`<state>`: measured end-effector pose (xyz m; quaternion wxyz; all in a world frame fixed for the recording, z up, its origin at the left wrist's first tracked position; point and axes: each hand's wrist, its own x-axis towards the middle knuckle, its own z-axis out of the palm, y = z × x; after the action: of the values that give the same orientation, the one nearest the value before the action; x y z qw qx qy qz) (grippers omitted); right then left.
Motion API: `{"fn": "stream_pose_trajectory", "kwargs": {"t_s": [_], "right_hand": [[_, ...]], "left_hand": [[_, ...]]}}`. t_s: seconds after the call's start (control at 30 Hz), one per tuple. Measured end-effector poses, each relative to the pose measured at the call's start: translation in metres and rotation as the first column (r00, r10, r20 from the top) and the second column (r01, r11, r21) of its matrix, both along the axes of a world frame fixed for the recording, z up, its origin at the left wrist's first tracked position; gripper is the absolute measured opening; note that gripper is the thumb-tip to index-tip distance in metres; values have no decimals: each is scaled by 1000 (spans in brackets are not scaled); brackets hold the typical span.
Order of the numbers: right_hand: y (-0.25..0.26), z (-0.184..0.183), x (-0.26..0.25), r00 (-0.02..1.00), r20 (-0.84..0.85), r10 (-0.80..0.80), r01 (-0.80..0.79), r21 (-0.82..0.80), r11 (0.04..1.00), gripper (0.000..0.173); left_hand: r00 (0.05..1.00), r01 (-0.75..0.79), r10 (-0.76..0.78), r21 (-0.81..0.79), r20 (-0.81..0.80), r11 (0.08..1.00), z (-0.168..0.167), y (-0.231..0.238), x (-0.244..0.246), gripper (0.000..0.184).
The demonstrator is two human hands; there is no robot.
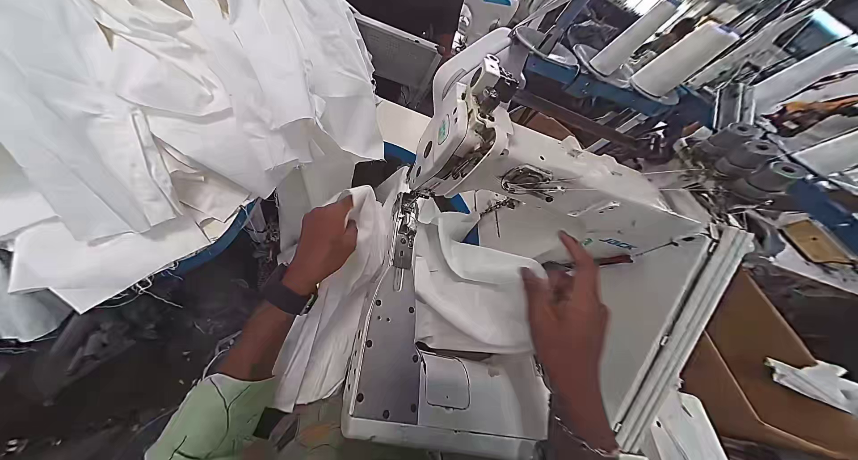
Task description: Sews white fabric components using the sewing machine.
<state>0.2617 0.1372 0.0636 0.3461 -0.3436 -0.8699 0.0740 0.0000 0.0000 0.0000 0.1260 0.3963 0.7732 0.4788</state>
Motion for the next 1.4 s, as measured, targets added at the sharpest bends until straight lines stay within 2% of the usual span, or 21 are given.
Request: {"fn": "stream_pose_trajectory", "kwargs": {"t_s": [0.07, 0.13, 0.2, 0.23, 0.27, 0.3, 0.33, 0.37, 0.4, 0.43, 0.5, 0.57, 0.63, 0.73, 0.83, 0.93, 1.0, 1.03, 1.13, 1.27, 1.4], "right_hand": [[-16, -26, -61, 925, 206, 319, -354, 161, 921, 45], [-8, -43, -100, 855, 354, 378, -466, 209, 859, 36], [13, -45, -109, 836, 429, 341, -428, 124, 895, 19], [18, -45, -109, 833, 423, 357, -421, 63, 905, 18], [20, -52, -108, 834, 376, 403, -450, 41, 892, 21], [19, -64, -105, 829, 317, 460, -495, 34, 868, 24], [13, -76, -95, 814, 279, 509, -533, 12, 846, 26], [7, -82, -87, 796, 264, 545, -557, -32, 830, 26], [4, -83, -90, 791, 253, 557, -567, -37, 823, 24], [1, -81, -94, 793, 254, 553, -565, -31, 825, 24], [-7, -75, -95, 809, 235, 538, -543, -50, 838, 30], [-6, -67, -87, 871, 188, 454, -450, -66, 891, 41], [22, -48, -71, 936, 225, 270, -248, -120, 961, 50], [56, -40, -46, 955, 291, 67, -20, -160, 987, 25], [43, -49, -62, 961, 185, 205, -176, -160, 971, 21], [17, -65, -77, 940, 163, 301, -283, -129, 951, 15], [21, -68, -76, 943, 127, 309, -299, -90, 950, 14], [25, -69, -75, 943, 87, 321, -314, -83, 946, 15], [30, -74, -75, 904, -5, 427, -421, -173, 891, 16], [29, -82, -79, 872, -16, 489, -473, -280, 835, 19], [29, -81, -76, 829, -2, 560, -520, -373, 768, 16]], "left_hand": [[917, 59, -76, -56, -392, 997, 12, 5, 27, 34], [852, 19, -92, -145, -515, 989, 0, -11, 60, 42], [936, -36, -38, -203, -351, 978, -25, -52, 68, 32], [975, 42, -98, -267, -198, 963, -29, -77, 65, 22], [966, 225, -253, -308, -57, 925, -24, -101, 62, 10], [883, 460, -467, -294, 49, 838, -12, -117, 64, 4], [737, 674, -660, -228, 143, 703, 4, -123, 72, 13], [625, 781, -763, -146, 167, 607, 15, -118, 76, 23], [628, 778, -769, -72, 121, 624, 18, -102, 67, 31], [725, 688, -687, -3, 45, 726, 11, -77, 52, 32], [939, 344, -344, 70, -5, 936, -19, -8, 27, 25], [990, 137, -140, 112, 28, 984, -45, 38, 34, 24], [1000, 15, -18, 109, 25, 994, -45, 52, 61, 36], [979, 130, -102, -159, 175, 979, -36, 37, 70, 59], [973, 215, -179, -284, 147, 934, -31, 50, 49, 65], [998, 43, -53, -220, -39, 975, -32, 55, 50, 65], [983, -41, 25, -83, -180, 996, -37, 48, 60, 44], [987, -15, -5, -124, -159, 992, -34, 42, 64, 40], [991, 98, -120, -285, -59, 954, -30, 38, 62, 52], [996, 68, -74, -144, -41, 987, -36, 56, 49, 65], [951, 190, -197, -51, -237, 980, -47, 38, 50, 40]]}}
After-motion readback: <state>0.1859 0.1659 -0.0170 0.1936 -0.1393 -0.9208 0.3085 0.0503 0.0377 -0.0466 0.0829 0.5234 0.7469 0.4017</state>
